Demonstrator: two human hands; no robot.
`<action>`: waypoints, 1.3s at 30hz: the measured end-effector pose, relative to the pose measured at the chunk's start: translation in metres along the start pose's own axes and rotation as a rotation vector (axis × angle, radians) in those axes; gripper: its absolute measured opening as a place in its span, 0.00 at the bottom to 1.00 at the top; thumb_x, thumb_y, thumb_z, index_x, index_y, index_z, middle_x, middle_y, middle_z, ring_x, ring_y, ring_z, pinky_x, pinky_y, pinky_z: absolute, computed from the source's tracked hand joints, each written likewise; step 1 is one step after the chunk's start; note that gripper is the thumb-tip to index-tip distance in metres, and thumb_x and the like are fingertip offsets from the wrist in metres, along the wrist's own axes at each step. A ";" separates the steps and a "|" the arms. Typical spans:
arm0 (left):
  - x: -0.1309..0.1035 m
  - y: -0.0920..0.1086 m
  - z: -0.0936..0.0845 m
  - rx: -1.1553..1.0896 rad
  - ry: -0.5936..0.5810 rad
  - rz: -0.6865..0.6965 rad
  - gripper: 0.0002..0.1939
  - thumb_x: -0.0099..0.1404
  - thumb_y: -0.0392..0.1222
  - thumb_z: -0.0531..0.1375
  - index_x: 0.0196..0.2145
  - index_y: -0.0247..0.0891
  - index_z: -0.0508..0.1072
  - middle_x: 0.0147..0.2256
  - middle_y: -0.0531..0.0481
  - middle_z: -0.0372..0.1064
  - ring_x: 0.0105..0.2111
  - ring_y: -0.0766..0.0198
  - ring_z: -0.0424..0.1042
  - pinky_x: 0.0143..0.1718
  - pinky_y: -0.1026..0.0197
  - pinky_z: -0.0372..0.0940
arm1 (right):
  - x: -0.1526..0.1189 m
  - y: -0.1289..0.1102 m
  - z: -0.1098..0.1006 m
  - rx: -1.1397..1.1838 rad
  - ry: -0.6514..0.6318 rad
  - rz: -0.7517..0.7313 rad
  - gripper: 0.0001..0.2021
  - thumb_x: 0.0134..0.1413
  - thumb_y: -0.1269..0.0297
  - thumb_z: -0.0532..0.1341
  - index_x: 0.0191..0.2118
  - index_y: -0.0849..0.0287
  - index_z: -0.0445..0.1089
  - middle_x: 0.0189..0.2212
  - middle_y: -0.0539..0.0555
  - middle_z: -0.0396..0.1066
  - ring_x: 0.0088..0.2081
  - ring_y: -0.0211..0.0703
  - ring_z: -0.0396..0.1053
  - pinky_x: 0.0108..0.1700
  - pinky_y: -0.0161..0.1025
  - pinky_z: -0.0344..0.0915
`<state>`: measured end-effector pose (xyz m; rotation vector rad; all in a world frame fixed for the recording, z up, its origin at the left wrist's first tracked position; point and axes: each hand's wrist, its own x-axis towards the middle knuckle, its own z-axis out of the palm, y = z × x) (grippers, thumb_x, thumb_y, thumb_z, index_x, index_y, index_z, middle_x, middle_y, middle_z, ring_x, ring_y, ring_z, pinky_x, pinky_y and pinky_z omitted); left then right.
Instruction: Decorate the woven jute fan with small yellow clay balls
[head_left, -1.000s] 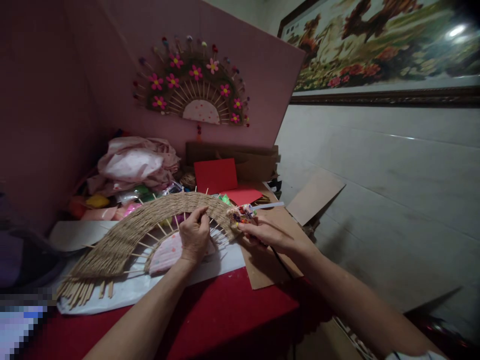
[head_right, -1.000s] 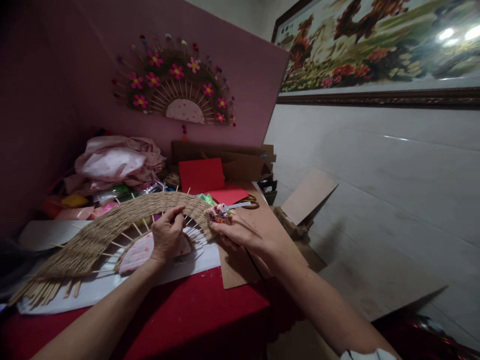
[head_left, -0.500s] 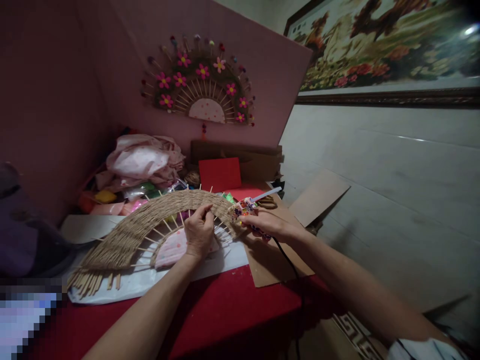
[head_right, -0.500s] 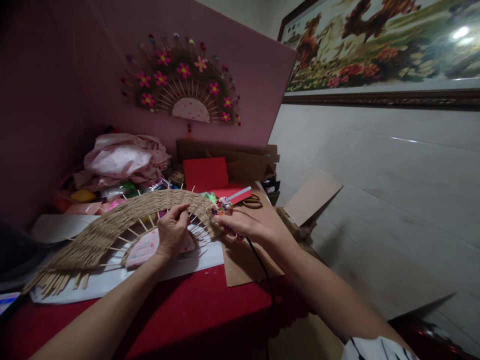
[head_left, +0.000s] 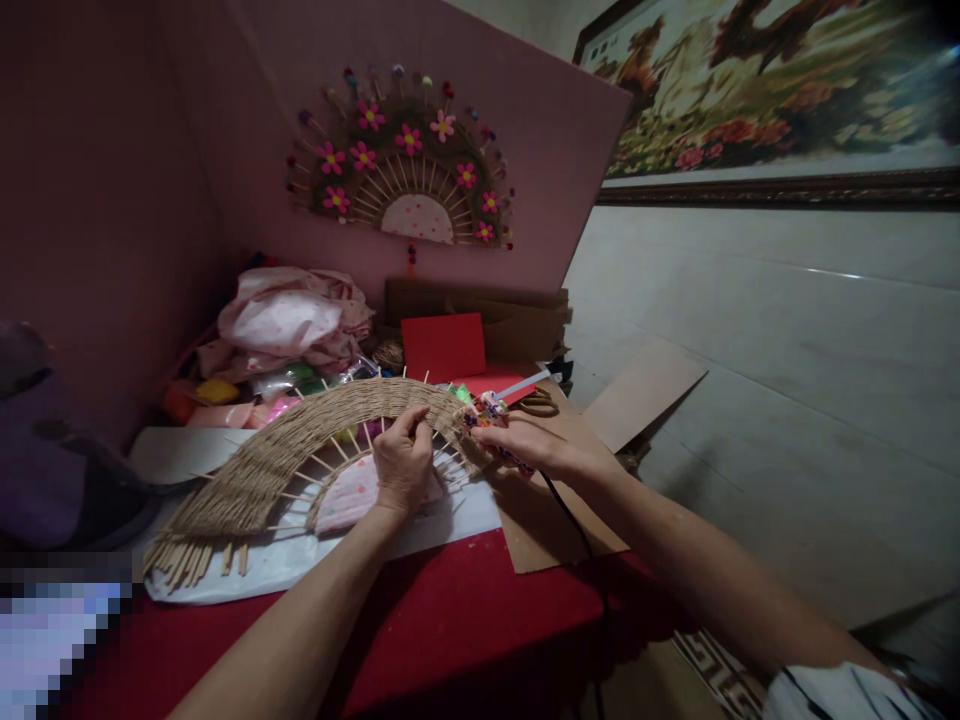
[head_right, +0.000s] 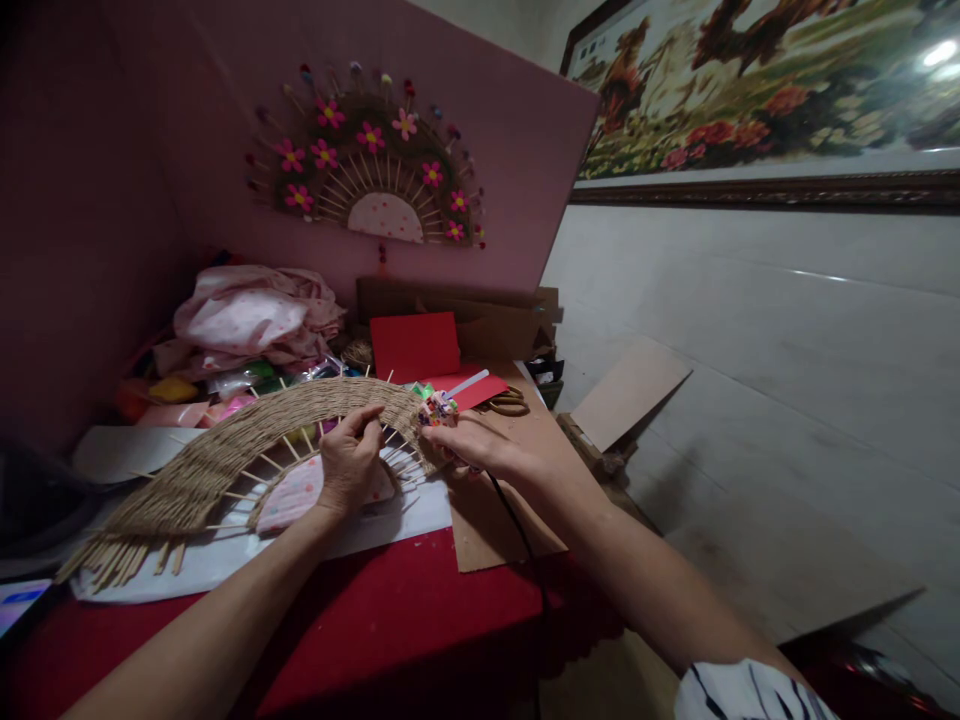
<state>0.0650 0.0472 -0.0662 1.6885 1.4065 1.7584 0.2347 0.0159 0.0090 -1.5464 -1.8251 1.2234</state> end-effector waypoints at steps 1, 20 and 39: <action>0.000 0.000 0.000 0.003 0.001 0.002 0.13 0.58 0.36 0.53 0.37 0.36 0.76 0.31 0.48 0.76 0.33 0.62 0.74 0.33 0.64 0.66 | 0.001 0.000 0.000 -0.005 0.000 0.002 0.13 0.51 0.55 0.55 0.26 0.60 0.60 0.19 0.47 0.58 0.17 0.31 0.56 0.15 0.29 0.53; 0.000 -0.001 0.001 0.040 0.011 0.015 0.13 0.58 0.36 0.53 0.37 0.36 0.76 0.31 0.49 0.76 0.31 0.63 0.74 0.32 0.64 0.66 | 0.006 -0.003 -0.002 -0.077 0.016 -0.013 0.15 0.52 0.53 0.55 0.24 0.60 0.61 0.17 0.47 0.56 0.16 0.31 0.55 0.16 0.30 0.54; 0.000 -0.002 0.001 0.039 0.009 0.021 0.13 0.58 0.36 0.53 0.37 0.37 0.76 0.32 0.48 0.77 0.32 0.63 0.74 0.32 0.64 0.66 | 0.008 -0.009 0.000 -0.106 -0.002 -0.018 0.16 0.54 0.55 0.55 0.21 0.59 0.58 0.15 0.48 0.55 0.19 0.33 0.53 0.19 0.32 0.53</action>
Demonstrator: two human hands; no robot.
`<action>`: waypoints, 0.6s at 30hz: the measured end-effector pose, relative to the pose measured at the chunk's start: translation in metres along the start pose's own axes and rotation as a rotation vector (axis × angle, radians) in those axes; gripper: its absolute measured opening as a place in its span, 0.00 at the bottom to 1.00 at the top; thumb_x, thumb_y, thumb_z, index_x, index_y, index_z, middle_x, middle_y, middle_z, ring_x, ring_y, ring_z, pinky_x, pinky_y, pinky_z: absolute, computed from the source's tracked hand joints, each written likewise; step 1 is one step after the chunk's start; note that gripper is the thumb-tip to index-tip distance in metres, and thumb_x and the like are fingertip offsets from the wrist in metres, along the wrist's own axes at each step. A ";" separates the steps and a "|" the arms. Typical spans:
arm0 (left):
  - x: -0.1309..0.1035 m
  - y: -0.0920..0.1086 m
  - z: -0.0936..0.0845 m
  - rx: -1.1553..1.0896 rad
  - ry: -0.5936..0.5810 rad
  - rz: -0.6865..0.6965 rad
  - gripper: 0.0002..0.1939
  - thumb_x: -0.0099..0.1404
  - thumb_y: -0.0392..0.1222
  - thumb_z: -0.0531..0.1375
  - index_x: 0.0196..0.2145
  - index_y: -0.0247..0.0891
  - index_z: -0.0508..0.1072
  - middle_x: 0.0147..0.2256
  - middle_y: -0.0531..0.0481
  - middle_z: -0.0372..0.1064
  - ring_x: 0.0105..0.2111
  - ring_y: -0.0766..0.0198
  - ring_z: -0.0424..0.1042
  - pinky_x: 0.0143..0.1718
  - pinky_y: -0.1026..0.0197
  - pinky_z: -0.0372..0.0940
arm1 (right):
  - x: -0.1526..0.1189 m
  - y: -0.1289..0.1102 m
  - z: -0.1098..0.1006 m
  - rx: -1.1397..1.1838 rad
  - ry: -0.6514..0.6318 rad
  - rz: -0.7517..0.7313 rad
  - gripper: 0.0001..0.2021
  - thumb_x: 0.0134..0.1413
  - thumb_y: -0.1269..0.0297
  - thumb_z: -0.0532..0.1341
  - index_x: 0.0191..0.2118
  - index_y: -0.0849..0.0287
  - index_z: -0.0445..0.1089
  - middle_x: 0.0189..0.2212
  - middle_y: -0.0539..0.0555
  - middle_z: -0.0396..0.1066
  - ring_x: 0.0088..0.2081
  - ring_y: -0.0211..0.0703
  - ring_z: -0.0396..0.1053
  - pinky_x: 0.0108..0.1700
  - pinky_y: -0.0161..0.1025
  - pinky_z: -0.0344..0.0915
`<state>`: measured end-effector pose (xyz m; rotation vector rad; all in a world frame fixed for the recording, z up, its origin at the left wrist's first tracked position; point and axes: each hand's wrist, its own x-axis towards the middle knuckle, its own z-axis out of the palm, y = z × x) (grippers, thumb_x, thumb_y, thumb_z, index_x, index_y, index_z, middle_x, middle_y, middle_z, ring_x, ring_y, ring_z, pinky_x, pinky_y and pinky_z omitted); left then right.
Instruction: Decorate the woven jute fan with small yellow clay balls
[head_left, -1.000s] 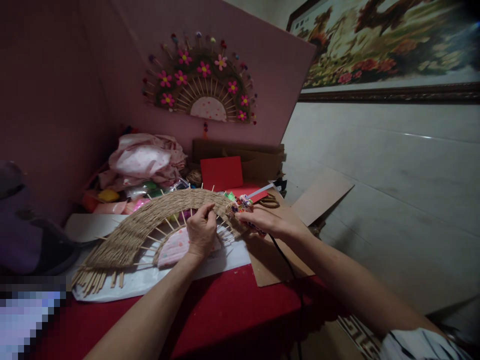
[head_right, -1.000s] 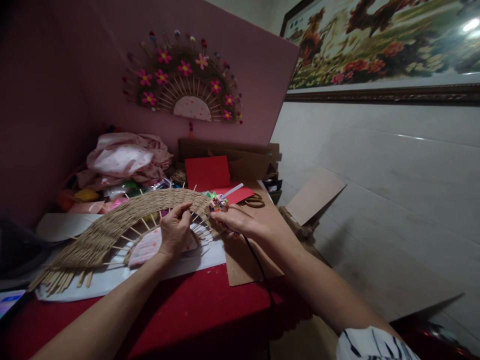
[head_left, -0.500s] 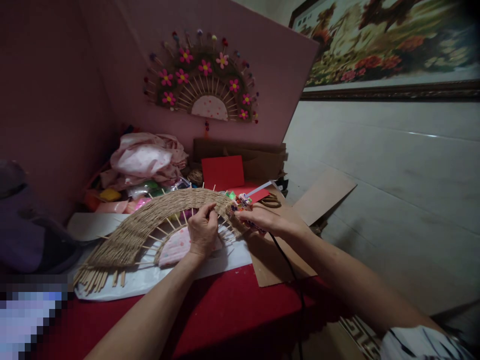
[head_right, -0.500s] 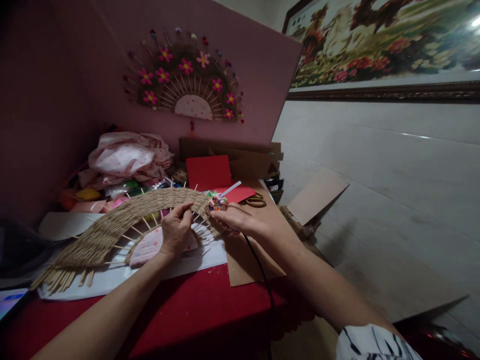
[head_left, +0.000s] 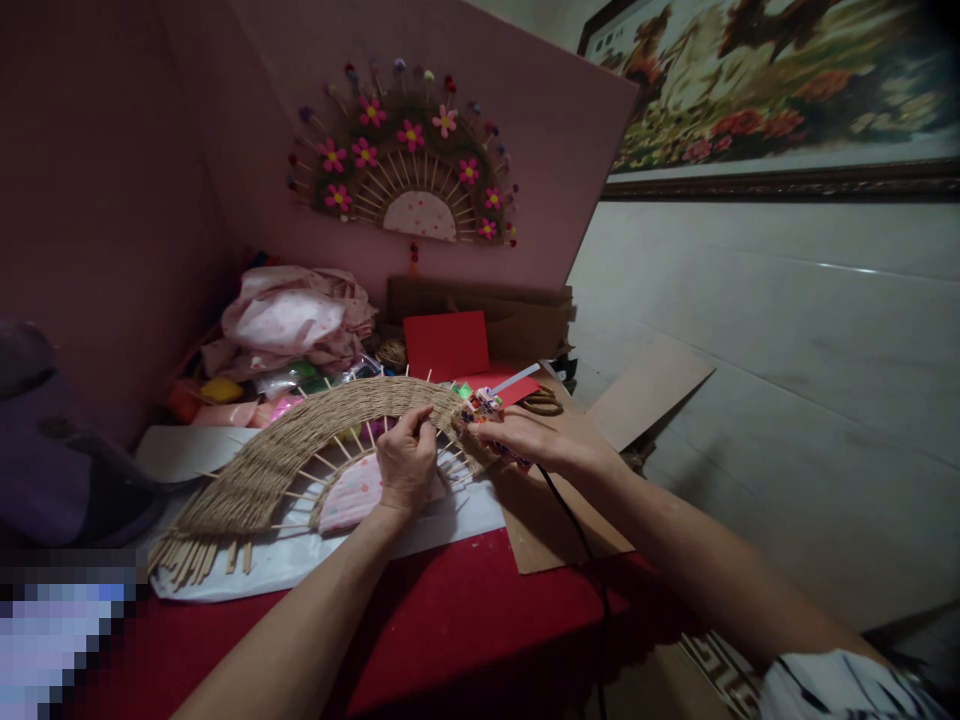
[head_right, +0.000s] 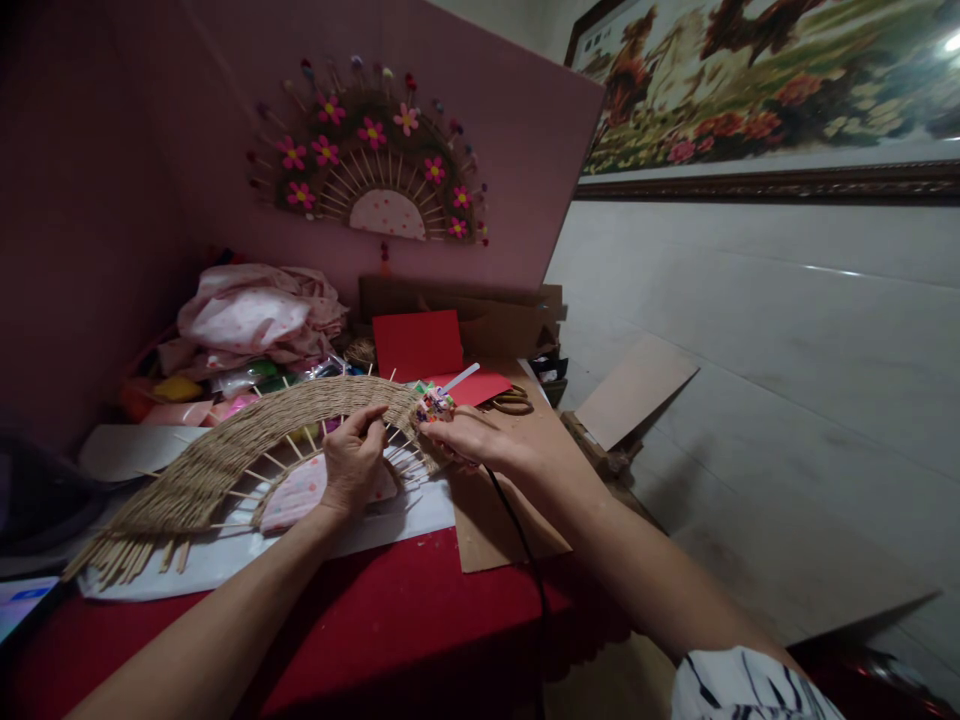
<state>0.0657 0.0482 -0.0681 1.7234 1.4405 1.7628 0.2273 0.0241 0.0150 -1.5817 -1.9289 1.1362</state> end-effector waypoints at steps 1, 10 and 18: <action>0.000 0.000 0.000 -0.002 0.001 -0.001 0.13 0.58 0.36 0.53 0.37 0.37 0.76 0.32 0.48 0.77 0.32 0.63 0.74 0.33 0.64 0.66 | -0.001 -0.002 0.000 -0.005 -0.003 0.021 0.16 0.54 0.56 0.55 0.21 0.59 0.58 0.15 0.48 0.54 0.18 0.33 0.53 0.19 0.32 0.53; 0.001 0.002 -0.002 0.006 -0.003 -0.007 0.13 0.57 0.35 0.53 0.37 0.37 0.76 0.31 0.49 0.77 0.31 0.63 0.75 0.33 0.64 0.66 | -0.005 -0.004 0.001 0.007 0.023 0.010 0.15 0.53 0.57 0.55 0.21 0.59 0.59 0.16 0.48 0.56 0.18 0.33 0.54 0.18 0.32 0.54; 0.000 0.002 -0.001 0.010 -0.004 -0.013 0.13 0.58 0.36 0.53 0.37 0.36 0.76 0.31 0.48 0.76 0.31 0.62 0.74 0.32 0.64 0.66 | -0.002 0.002 0.001 0.032 0.022 0.010 0.15 0.53 0.56 0.55 0.22 0.60 0.60 0.17 0.49 0.58 0.19 0.33 0.55 0.19 0.33 0.54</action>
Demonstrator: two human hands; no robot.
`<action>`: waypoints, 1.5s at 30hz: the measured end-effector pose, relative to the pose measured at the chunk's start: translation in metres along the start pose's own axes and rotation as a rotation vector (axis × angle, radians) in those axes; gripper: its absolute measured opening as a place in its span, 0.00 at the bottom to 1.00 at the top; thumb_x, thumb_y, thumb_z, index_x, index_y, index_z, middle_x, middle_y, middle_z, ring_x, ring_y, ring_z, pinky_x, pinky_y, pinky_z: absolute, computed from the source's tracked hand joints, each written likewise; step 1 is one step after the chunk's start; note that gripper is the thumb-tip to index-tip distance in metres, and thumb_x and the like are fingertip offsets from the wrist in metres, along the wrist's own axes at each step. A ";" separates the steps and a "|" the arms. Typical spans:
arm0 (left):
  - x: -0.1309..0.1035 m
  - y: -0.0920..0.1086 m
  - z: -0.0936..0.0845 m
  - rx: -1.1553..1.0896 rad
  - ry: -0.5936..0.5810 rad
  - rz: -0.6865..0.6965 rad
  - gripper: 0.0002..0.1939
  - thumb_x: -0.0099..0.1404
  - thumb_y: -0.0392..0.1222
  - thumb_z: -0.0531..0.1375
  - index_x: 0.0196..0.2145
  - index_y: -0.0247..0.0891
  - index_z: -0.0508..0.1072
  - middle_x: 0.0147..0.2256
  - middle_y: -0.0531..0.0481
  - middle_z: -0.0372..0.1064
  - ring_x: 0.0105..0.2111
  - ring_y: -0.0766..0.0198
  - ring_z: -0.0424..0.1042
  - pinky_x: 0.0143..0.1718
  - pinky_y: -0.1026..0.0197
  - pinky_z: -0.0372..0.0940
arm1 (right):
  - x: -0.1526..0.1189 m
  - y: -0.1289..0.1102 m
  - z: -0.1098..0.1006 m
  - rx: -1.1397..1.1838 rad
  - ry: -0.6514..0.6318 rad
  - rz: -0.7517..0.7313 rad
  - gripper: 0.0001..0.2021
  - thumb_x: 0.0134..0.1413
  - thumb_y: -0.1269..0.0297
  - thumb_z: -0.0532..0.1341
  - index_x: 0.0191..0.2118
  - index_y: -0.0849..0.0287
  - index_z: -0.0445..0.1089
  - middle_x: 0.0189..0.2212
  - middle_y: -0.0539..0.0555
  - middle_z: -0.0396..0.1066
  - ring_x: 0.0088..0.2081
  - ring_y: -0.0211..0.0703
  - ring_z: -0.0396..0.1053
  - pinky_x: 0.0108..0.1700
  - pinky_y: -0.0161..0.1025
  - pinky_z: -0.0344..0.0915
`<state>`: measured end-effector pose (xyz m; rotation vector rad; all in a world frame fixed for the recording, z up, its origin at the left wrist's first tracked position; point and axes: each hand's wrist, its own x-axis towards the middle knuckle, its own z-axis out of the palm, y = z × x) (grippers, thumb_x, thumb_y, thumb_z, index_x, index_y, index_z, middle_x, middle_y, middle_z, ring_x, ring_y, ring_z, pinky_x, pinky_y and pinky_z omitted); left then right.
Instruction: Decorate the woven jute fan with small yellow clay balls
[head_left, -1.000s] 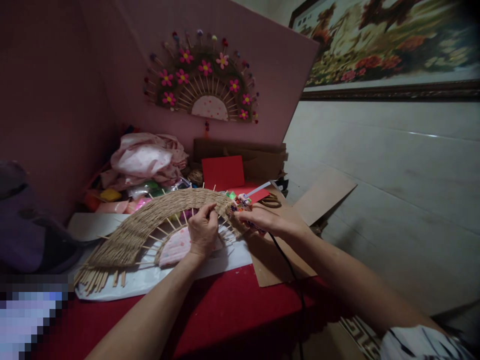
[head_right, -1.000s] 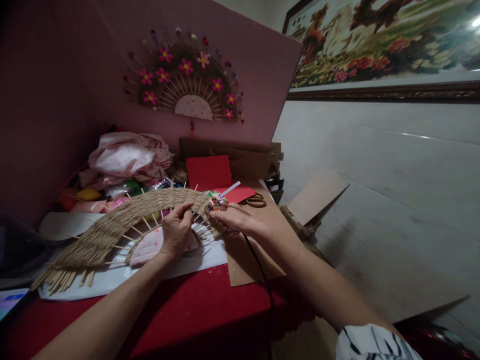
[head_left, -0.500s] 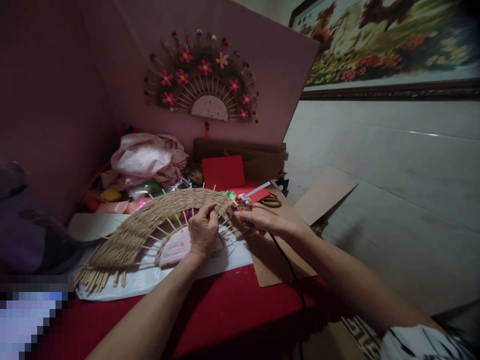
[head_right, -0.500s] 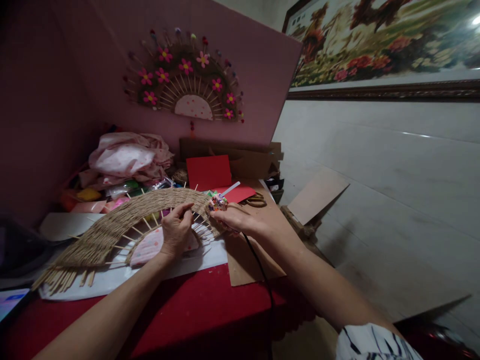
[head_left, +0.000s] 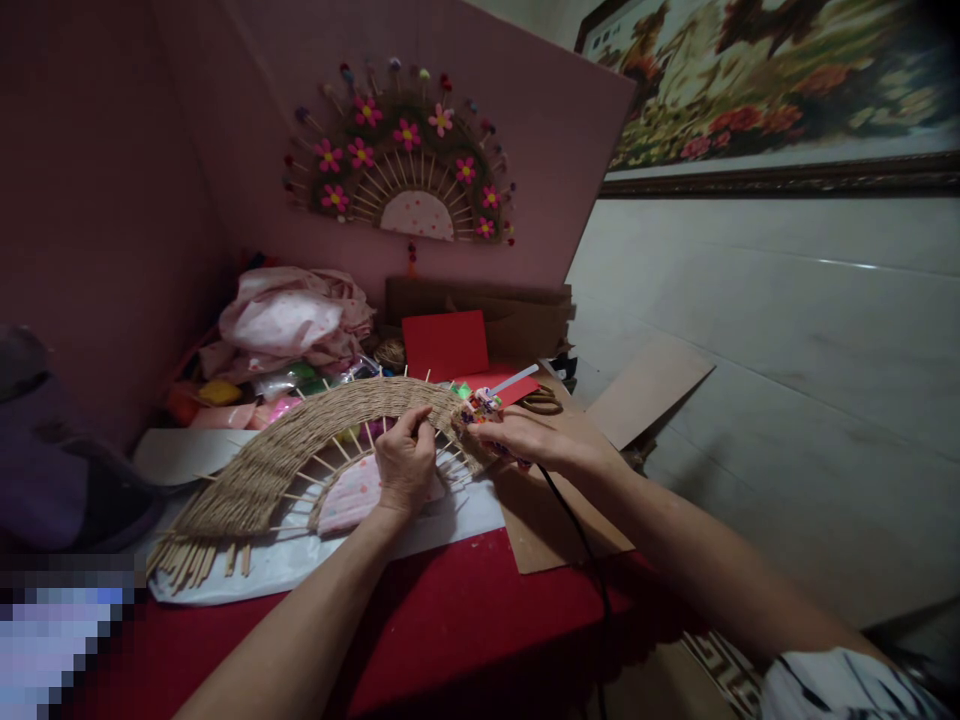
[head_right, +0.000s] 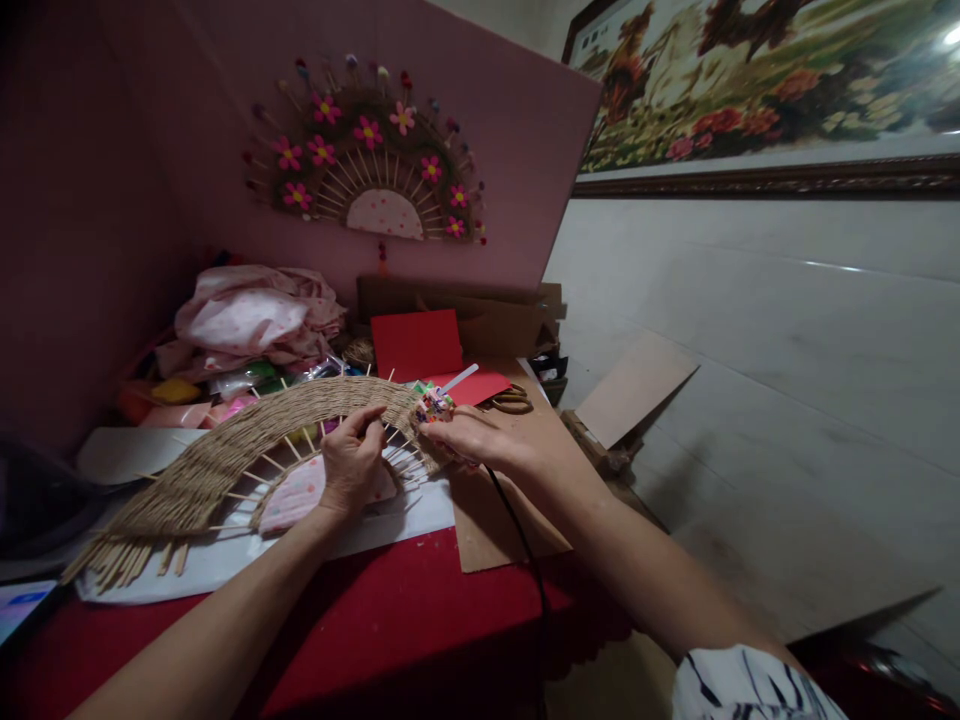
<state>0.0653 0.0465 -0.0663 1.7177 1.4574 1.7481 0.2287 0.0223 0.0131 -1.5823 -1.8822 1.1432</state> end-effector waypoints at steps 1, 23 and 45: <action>0.000 0.000 0.000 0.001 0.001 -0.001 0.13 0.58 0.36 0.53 0.37 0.36 0.76 0.31 0.48 0.77 0.31 0.62 0.74 0.32 0.64 0.66 | 0.001 0.002 0.000 0.009 0.004 -0.003 0.14 0.53 0.56 0.55 0.23 0.60 0.61 0.17 0.49 0.58 0.20 0.34 0.56 0.20 0.33 0.54; 0.000 0.001 0.000 0.000 -0.001 -0.002 0.14 0.58 0.35 0.53 0.37 0.36 0.76 0.31 0.48 0.76 0.30 0.62 0.74 0.31 0.65 0.64 | -0.003 -0.004 0.001 -0.002 0.036 0.016 0.16 0.52 0.54 0.57 0.21 0.59 0.62 0.15 0.48 0.59 0.18 0.34 0.56 0.18 0.32 0.53; 0.001 0.004 -0.002 -0.080 -0.009 -0.049 0.14 0.62 0.42 0.52 0.38 0.35 0.75 0.29 0.48 0.74 0.30 0.63 0.72 0.30 0.65 0.62 | -0.009 -0.006 -0.003 0.036 0.060 0.014 0.16 0.52 0.53 0.55 0.23 0.60 0.62 0.17 0.48 0.58 0.16 0.32 0.57 0.14 0.30 0.57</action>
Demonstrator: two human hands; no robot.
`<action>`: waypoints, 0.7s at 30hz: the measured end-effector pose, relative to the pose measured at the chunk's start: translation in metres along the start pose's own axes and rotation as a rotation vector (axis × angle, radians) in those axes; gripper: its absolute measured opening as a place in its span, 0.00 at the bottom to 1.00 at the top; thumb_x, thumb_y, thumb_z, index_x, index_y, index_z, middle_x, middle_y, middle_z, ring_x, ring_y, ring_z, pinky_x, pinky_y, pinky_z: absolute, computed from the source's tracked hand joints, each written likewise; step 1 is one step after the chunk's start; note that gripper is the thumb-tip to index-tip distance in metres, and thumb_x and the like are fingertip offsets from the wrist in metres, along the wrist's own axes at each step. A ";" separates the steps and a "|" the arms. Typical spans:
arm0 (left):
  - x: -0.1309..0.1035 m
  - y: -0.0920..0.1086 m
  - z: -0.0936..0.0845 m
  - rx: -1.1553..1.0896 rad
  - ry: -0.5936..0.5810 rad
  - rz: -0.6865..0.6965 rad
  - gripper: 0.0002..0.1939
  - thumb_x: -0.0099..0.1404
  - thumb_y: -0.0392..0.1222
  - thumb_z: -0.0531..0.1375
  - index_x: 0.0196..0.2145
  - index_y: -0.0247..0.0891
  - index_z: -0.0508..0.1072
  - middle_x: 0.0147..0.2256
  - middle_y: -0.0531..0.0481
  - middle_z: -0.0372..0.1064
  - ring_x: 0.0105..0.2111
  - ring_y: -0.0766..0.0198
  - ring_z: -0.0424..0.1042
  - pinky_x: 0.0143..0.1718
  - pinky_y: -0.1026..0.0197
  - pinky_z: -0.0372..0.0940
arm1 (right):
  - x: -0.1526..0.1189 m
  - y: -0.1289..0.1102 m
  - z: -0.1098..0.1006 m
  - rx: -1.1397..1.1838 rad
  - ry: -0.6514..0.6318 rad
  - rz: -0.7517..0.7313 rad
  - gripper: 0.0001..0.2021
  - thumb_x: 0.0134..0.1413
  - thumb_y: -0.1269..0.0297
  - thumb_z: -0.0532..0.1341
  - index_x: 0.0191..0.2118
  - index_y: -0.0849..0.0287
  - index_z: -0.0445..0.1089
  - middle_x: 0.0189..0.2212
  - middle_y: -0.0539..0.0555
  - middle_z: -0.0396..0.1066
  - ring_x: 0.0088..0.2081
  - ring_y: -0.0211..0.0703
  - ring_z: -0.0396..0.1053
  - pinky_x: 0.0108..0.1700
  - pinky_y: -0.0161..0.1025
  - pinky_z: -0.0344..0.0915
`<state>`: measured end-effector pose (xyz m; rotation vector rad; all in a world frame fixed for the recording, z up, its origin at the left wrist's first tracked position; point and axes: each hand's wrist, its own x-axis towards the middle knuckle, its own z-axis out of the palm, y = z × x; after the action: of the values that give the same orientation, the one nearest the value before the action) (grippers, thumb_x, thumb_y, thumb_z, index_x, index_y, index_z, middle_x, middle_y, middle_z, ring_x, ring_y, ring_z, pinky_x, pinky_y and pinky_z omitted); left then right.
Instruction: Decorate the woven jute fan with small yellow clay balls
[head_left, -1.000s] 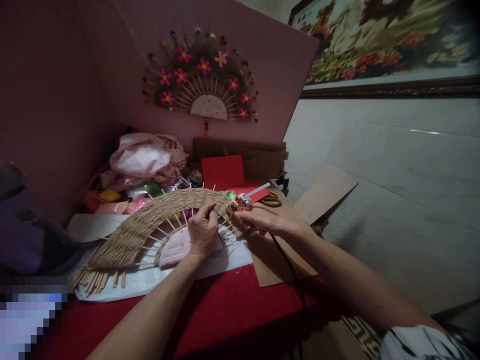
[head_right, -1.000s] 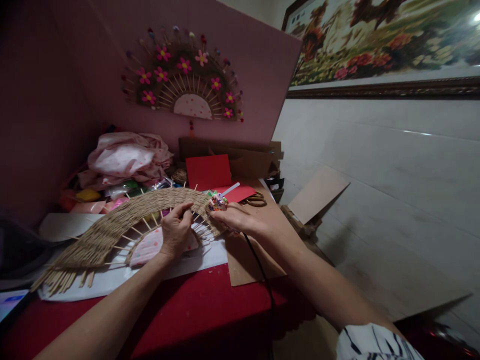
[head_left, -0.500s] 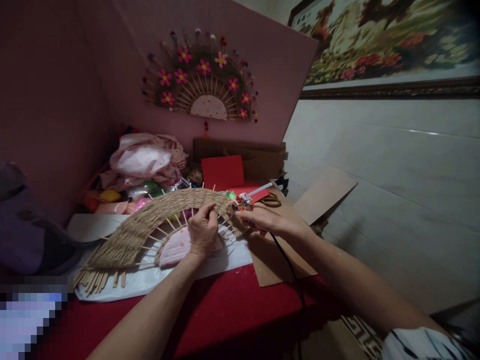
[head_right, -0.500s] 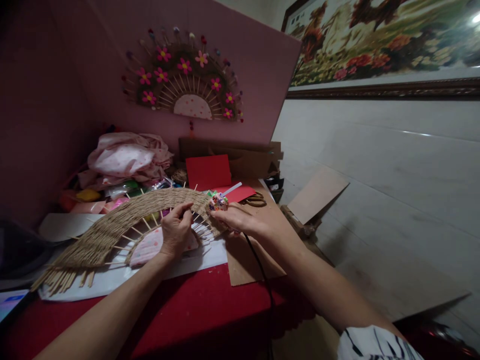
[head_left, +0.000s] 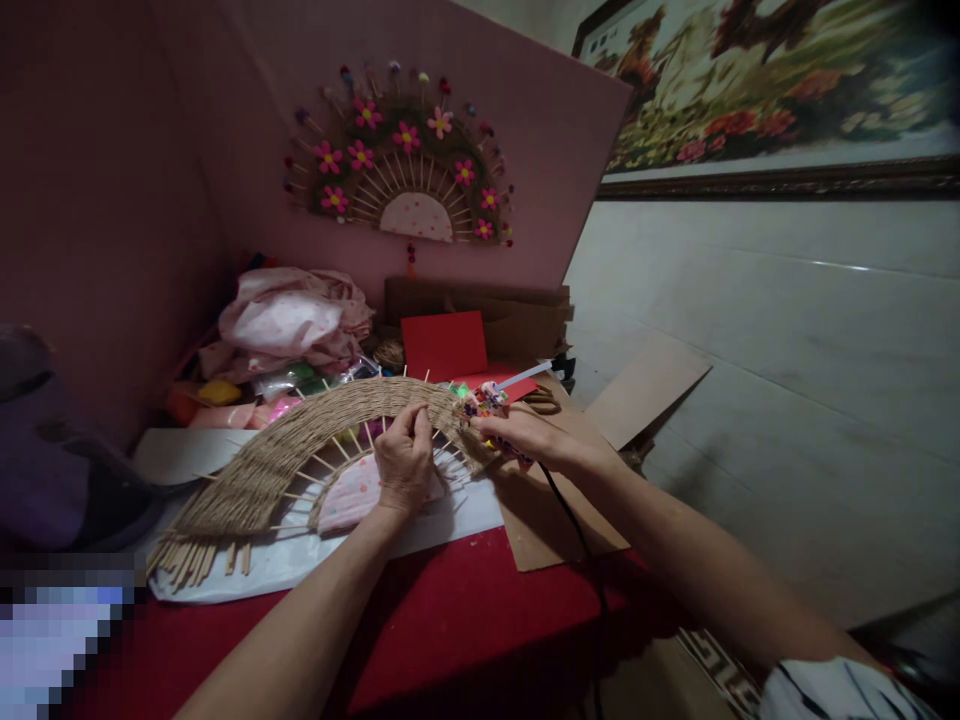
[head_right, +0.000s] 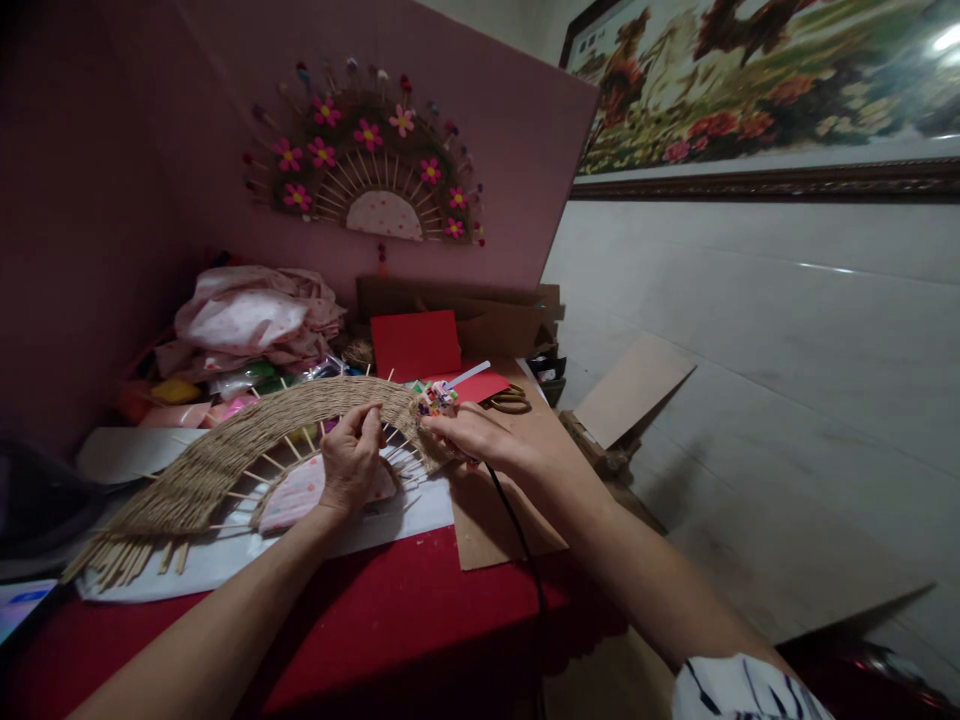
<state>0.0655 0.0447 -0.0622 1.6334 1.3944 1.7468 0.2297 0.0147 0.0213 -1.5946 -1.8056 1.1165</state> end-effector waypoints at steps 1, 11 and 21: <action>0.000 0.000 0.000 0.004 0.001 -0.002 0.14 0.62 0.43 0.52 0.39 0.35 0.75 0.29 0.48 0.74 0.30 0.63 0.72 0.30 0.65 0.62 | 0.001 0.001 -0.001 0.007 0.006 0.001 0.16 0.52 0.52 0.55 0.24 0.61 0.63 0.17 0.48 0.58 0.16 0.32 0.57 0.14 0.30 0.57; -0.001 0.000 0.000 -0.001 -0.001 0.007 0.14 0.62 0.43 0.52 0.37 0.36 0.74 0.25 0.51 0.70 0.26 0.65 0.69 0.29 0.65 0.60 | 0.003 0.012 0.000 0.220 -0.002 -0.067 0.15 0.54 0.53 0.55 0.25 0.60 0.62 0.16 0.46 0.57 0.14 0.30 0.54 0.13 0.29 0.51; 0.001 0.006 -0.002 -0.154 -0.018 -0.059 0.11 0.59 0.46 0.55 0.35 0.37 0.72 0.22 0.53 0.65 0.24 0.66 0.66 0.28 0.65 0.60 | -0.022 0.024 -0.047 0.102 0.417 -0.181 0.20 0.53 0.47 0.55 0.23 0.58 0.58 0.15 0.45 0.56 0.15 0.31 0.52 0.16 0.32 0.50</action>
<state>0.0654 0.0421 -0.0568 1.5075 1.2536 1.7553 0.2848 0.0048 0.0310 -1.4430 -1.5525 0.7174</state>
